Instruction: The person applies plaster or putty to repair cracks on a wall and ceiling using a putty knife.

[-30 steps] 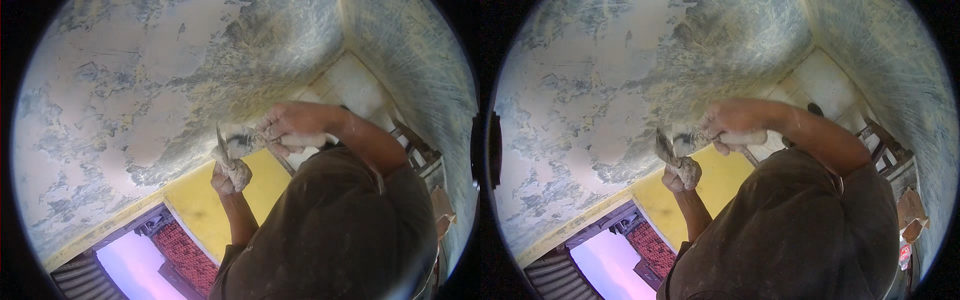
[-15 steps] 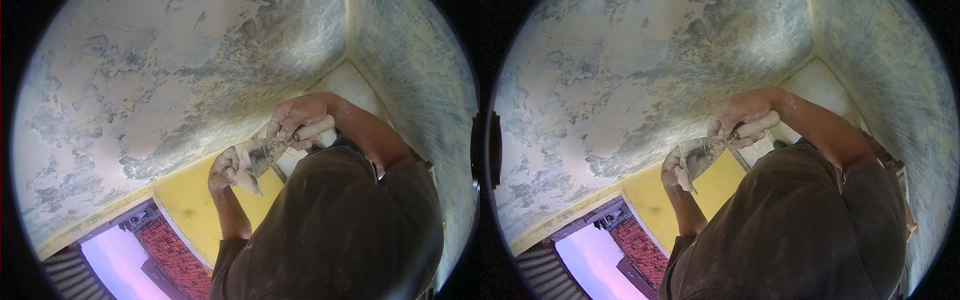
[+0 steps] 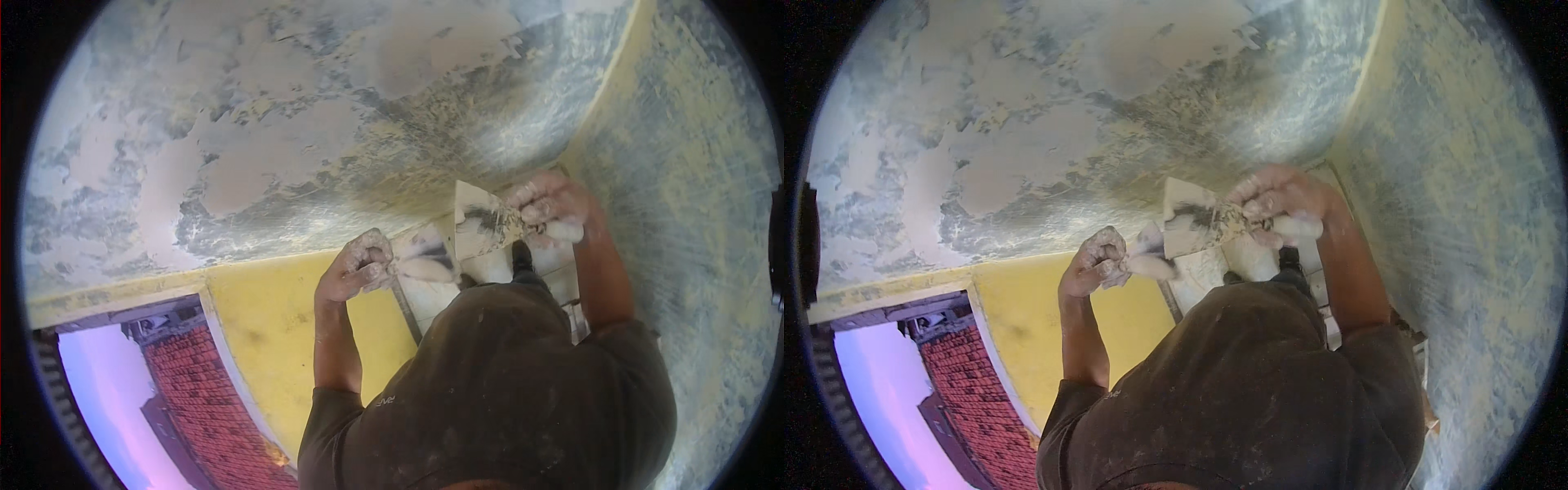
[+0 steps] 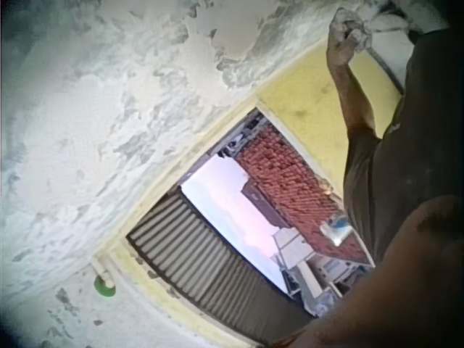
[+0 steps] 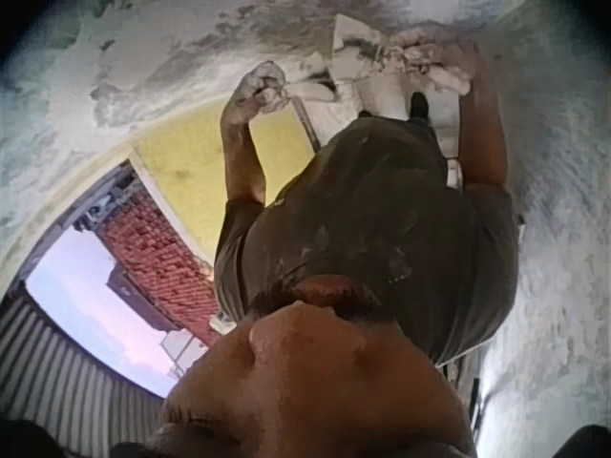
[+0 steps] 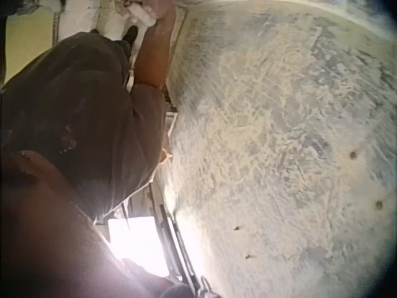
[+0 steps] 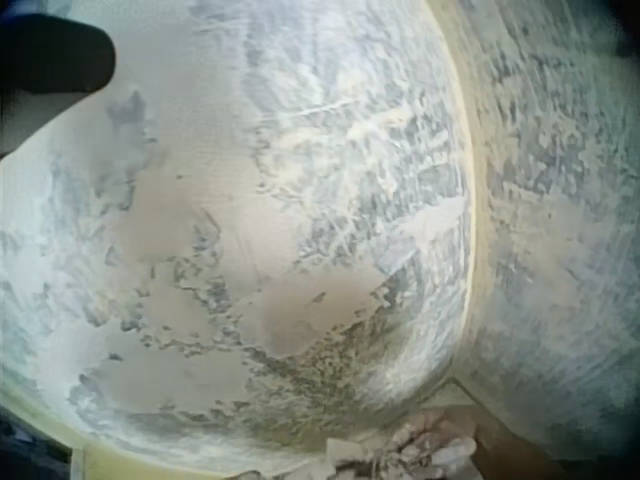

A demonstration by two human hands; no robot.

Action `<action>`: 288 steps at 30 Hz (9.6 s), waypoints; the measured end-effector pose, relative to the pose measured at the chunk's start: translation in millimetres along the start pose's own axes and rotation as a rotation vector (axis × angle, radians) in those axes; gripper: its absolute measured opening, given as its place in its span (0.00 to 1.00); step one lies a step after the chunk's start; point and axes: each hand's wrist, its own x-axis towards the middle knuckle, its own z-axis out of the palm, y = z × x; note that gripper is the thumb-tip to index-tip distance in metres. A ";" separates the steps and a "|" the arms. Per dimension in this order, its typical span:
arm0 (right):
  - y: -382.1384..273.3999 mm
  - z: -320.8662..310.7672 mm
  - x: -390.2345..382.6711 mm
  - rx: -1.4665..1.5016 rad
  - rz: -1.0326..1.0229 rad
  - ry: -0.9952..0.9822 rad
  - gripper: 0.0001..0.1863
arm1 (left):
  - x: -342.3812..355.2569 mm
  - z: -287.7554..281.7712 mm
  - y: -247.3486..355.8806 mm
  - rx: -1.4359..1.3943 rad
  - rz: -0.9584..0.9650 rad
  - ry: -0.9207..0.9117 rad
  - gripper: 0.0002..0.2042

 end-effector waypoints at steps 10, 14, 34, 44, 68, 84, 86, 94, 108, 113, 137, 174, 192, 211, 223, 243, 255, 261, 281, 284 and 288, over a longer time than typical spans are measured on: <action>36.8 -19.9 9.4 -0.326 0.069 0.169 0.21 | 12.6 8.2 -26.7 -0.312 0.168 -0.064 0.10; 19.2 -5.2 34.5 -0.860 0.202 0.203 0.19 | 12.8 -1.6 -18.4 -0.176 0.143 -0.111 0.13; 30.4 -32.4 23.9 -0.461 0.008 -0.018 0.12 | 2.0 -20.6 1.9 0.186 -0.106 -0.208 0.18; 21.2 -2.9 -11.6 -0.726 -0.215 0.322 0.16 | 1.1 -24.9 -14.3 -0.012 0.201 -0.052 0.16; -52.0 121.6 42.2 -1.296 -0.258 0.478 0.20 | 10.7 2.9 51.6 -0.401 0.577 0.698 0.19; 41.0 124.5 12.5 -0.511 -0.384 0.808 0.28 | -0.5 7.8 5.0 -0.061 0.512 0.372 0.17; 75.1 127.4 18.8 -0.355 -0.364 0.675 0.28 | 1.8 14.2 -11.4 -0.179 0.519 0.471 0.15; 79.2 160.8 66.6 -0.071 -0.180 0.650 0.28 | -0.7 22.4 -48.2 -0.072 0.603 0.436 0.16; 104.6 180.3 65.7 -0.084 -0.278 0.505 0.27 | -39.3 -25.1 -46.8 0.703 0.920 0.446 0.12; 109.5 174.3 68.5 -0.177 -0.234 0.539 0.29 | -60.8 -36.4 -13.9 1.039 1.065 0.396 0.13; 53.3 74.3 50.3 -1.782 -1.148 0.740 0.23 | 41.5 133.5 -35.4 -0.225 0.489 0.613 0.13; 85.7 170.1 245.2 -1.683 -0.050 0.079 0.26 | -116.4 -14.1 -82.3 -0.130 0.780 1.189 0.07; 143.8 274.3 358.5 -1.911 0.390 0.359 0.18 | -218.8 -115.5 -109.2 0.008 0.686 0.928 0.13; 212.8 285.3 324.7 -1.799 -0.026 0.671 0.23 | -231.6 -115.7 -105.6 -0.359 0.796 0.713 0.12; 213.8 286.7 307.9 -1.834 0.162 0.707 0.22 | -227.6 -120.0 -124.6 -0.106 0.744 0.816 0.10; 178.8 289.4 314.4 -1.531 0.154 0.625 0.22 | -260.8 -173.4 -151.7 0.958 0.983 0.956 0.09; 172.6 209.9 288.6 -0.559 -0.383 0.764 0.30 | -209.8 -113.9 -132.3 -0.243 0.645 0.982 0.16; 173.6 218.3 278.2 -0.347 -0.288 0.578 0.34 | -227.3 -92.4 -143.1 -0.502 0.705 1.028 0.10; 2.1 415.4 463.0 -1.102 -0.699 -0.009 0.23 | -254.1 -156.6 -113.5 -0.517 0.820 1.012 0.11; -15.7 457.5 499.6 -1.306 -0.844 0.067 0.23 | -279.2 -185.5 -111.8 -0.485 0.780 0.984 0.11; -29.6 502.3 533.2 -1.510 -0.913 0.118 0.22 | -312.8 -206.8 -89.1 -0.424 0.776 0.895 0.11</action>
